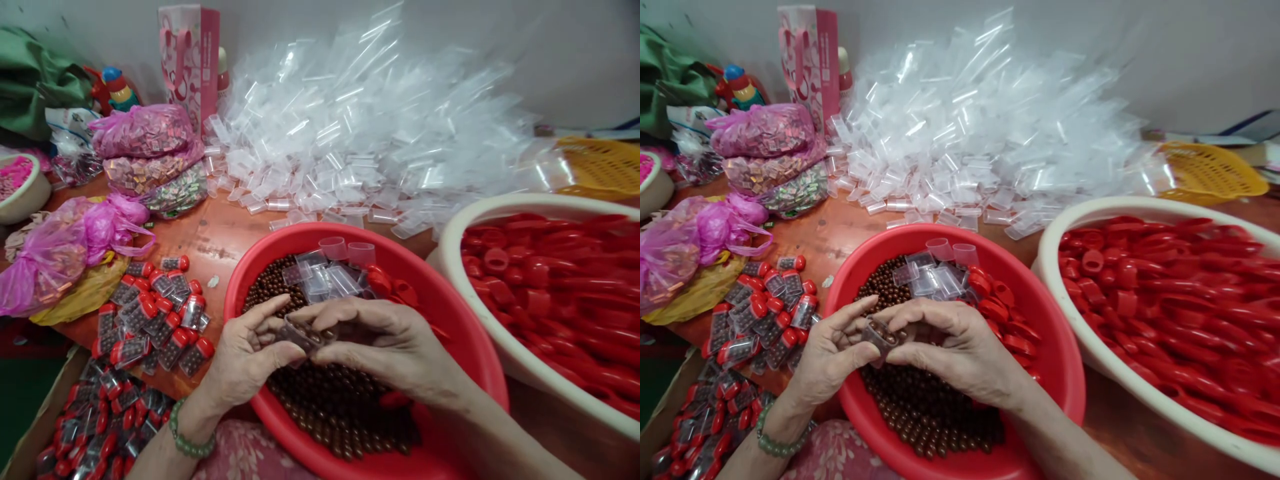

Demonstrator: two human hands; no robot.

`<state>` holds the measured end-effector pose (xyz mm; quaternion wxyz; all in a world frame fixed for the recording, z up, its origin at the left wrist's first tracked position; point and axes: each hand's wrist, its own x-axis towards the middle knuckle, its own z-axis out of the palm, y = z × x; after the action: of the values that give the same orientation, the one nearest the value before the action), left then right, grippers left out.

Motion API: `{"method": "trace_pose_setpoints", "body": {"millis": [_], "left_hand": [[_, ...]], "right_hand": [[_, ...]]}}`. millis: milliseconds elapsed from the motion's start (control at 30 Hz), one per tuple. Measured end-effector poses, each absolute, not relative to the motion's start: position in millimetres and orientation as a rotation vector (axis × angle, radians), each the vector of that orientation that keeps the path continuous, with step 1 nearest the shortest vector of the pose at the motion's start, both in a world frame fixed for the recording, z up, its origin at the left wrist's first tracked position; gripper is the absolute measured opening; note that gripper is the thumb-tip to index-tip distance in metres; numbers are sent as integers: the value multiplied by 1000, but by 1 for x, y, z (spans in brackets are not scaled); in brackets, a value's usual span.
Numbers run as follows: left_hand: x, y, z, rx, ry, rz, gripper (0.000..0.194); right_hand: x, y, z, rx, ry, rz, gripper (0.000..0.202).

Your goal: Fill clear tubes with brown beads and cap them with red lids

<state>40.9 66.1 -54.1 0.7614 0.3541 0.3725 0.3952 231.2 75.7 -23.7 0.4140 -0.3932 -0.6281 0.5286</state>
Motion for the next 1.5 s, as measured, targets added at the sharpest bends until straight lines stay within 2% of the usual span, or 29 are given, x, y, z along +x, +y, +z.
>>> {"method": "trace_pose_setpoints", "body": {"millis": [200, 367, 633, 800, 900, 1000, 1100, 1300, 1500], "left_hand": [[38, 71, -51, 772, 790, 911, 47], [36, 61, -36, 901, 642, 818, 22], [37, 57, -33, 989, 544, 838, 15], [37, 56, -34, 1016, 582, 834, 19], [39, 57, -38, 1038, 633, 803, 26], [41, 62, -43, 1037, 701, 780, 20], [42, 66, -46, 1062, 748, 767, 15], [43, 71, -44, 1089, 759, 747, 13], [52, 64, -43, 984, 828, 697, 13]], "right_hand": [[240, 70, -18, -1079, -1692, 1325, 8], [260, 59, -16, -1279, -1749, 1070, 21], [302, 42, -22, -1635, -1659, 794, 28], [304, 42, -42, -1721, -2119, 751, 22], [295, 44, -56, -1776, -2414, 522, 16], [284, 49, -64, -1797, -2646, 275, 19], [275, 56, -69, -1775, -2747, 174, 20], [275, 63, -68, -1690, -2711, 282, 21], [283, 53, -49, -1621, -1971, 729, 18]]}}
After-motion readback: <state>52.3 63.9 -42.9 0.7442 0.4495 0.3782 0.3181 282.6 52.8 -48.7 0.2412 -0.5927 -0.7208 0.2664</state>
